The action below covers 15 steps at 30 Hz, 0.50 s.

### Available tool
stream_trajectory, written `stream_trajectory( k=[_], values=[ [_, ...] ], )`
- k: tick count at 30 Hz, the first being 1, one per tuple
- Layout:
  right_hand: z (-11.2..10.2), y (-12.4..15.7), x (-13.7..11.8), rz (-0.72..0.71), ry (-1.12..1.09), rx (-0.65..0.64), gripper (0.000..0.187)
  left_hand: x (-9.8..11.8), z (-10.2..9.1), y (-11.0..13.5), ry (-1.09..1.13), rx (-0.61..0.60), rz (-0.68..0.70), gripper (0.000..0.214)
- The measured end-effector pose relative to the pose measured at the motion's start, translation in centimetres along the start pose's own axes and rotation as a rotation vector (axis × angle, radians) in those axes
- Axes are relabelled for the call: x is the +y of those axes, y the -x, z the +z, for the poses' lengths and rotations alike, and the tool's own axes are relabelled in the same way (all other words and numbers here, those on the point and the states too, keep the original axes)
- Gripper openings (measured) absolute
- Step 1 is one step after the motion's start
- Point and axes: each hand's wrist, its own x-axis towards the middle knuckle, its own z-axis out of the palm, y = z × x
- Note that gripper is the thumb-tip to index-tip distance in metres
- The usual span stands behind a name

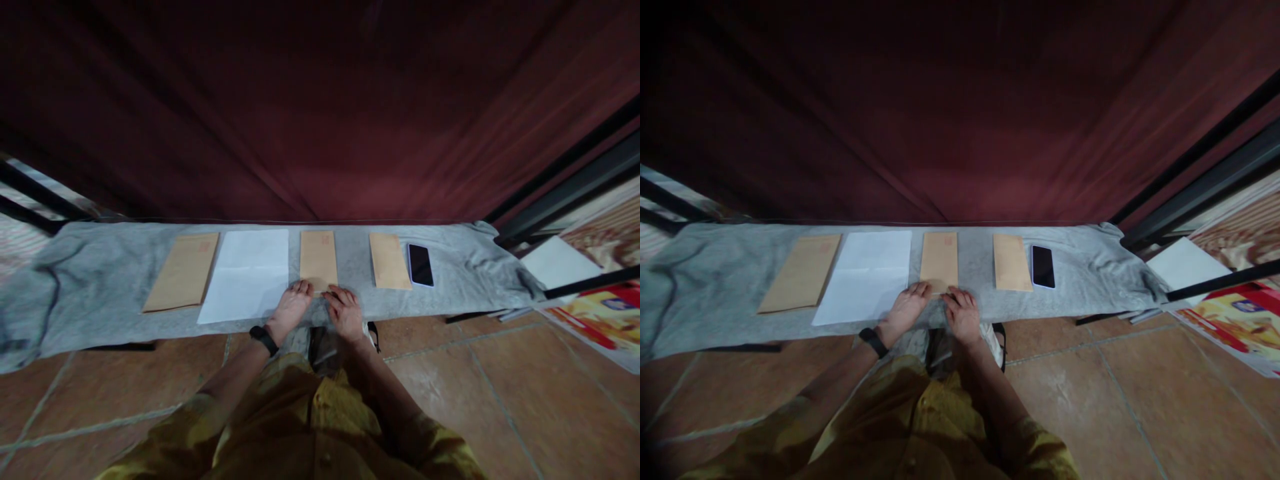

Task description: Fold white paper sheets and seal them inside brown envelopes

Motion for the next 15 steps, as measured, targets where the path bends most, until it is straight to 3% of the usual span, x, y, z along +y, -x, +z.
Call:
stream_trajectory(
  k=[8,15],
  values=[
    [0.16,-0.39,0.14,0.034,-0.040,0.046,0.042,-0.19,0.23,0.24,0.077,0.027,-0.009,0.043],
    [0.02,-0.53,0.20,0.032,0.000,-0.003,0.040,-0.68,0.38,0.32,0.117,0.047,-0.024,0.040]
  ],
)
